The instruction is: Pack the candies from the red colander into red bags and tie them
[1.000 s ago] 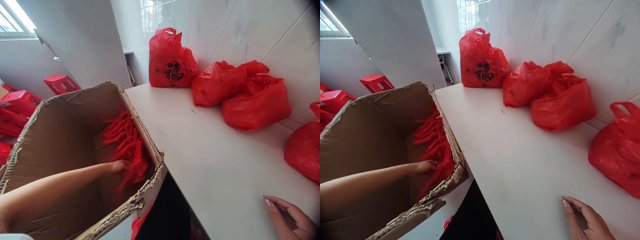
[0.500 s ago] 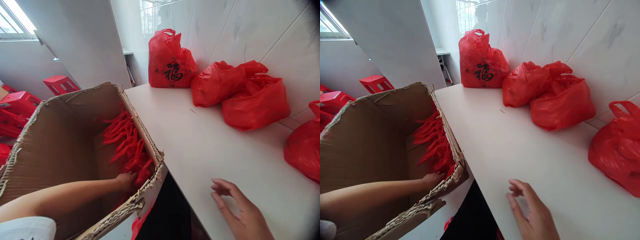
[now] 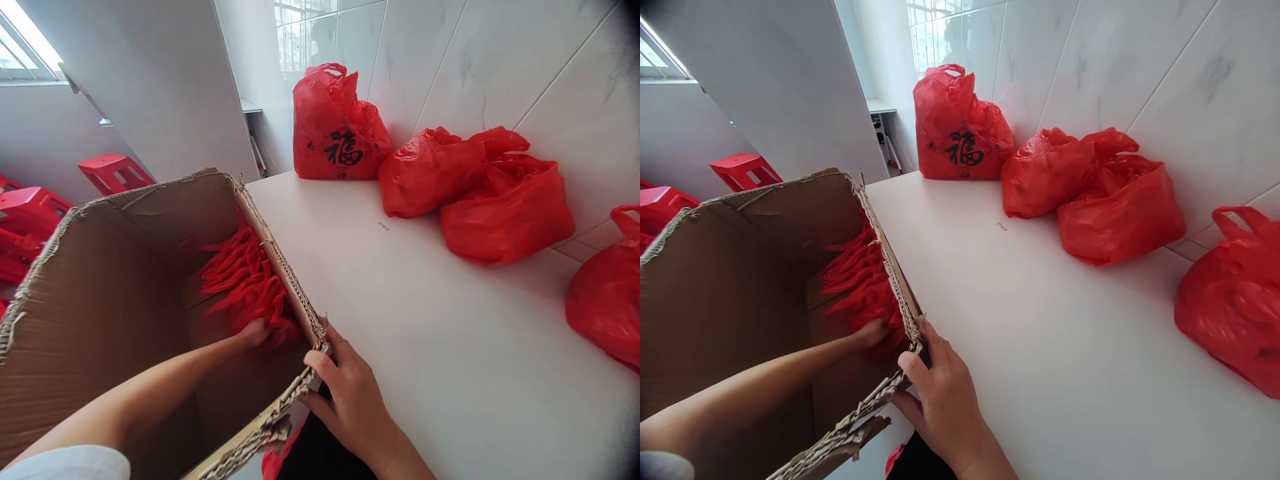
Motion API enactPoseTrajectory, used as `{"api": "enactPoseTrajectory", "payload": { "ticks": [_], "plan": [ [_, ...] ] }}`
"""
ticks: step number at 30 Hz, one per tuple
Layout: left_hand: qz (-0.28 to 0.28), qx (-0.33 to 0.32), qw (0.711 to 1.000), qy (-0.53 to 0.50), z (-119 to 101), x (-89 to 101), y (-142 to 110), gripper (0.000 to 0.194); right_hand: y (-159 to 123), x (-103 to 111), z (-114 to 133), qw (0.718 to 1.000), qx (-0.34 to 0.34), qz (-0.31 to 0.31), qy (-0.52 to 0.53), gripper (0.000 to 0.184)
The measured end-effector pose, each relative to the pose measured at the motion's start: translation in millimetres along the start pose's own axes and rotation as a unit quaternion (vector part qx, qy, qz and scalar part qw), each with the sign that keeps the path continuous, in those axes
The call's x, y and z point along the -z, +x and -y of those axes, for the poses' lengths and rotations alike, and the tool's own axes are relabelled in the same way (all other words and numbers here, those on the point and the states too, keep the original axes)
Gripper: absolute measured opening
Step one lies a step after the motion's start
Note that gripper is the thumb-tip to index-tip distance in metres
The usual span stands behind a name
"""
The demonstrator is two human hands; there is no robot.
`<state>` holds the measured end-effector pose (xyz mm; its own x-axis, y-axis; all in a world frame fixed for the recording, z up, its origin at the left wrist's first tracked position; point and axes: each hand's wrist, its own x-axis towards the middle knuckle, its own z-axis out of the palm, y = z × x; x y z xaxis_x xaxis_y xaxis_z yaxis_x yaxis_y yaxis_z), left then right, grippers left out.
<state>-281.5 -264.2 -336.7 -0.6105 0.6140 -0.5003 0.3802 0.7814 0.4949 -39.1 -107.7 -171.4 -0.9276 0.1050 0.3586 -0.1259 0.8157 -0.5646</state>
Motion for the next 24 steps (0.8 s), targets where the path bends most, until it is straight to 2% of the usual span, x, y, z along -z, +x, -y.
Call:
{"api": "enactPoseTrajectory", "payload": {
  "ticks": [3, 7, 11, 16, 20, 24],
  "plan": [
    [-0.037, 0.06, 0.995, 0.067, 8, 6.7, 6, 0.035, -2, -2, -1, 1.0, 0.006, -0.013, -0.006, 0.033],
    [-0.035, 0.079, 0.988, 0.127, 3, 3.5, -1, 0.035, -2, 0, 0, 1.0, 0.003, -0.013, -0.006, 0.038],
    [-0.027, 0.063, 0.984, 0.166, -12, 5.5, -13, 0.033, -2, -2, 0, 1.0, 0.0, -0.018, -0.008, 0.039],
    [-0.073, 0.033, 0.975, 0.206, -22, 12.3, -25, 0.036, -5, -4, -1, 1.0, -0.007, -0.012, -0.005, 0.039],
    [-0.067, 0.007, 0.973, 0.22, -24, 3.4, -32, 0.042, -5, -3, 0, 1.0, -0.01, -0.008, 0.0, 0.038],
    [-0.067, -0.016, 0.973, 0.222, -25, -8.2, -41, 0.058, -5, -2, 0, 1.0, -0.011, -0.007, 0.001, 0.039]
  ]
}}
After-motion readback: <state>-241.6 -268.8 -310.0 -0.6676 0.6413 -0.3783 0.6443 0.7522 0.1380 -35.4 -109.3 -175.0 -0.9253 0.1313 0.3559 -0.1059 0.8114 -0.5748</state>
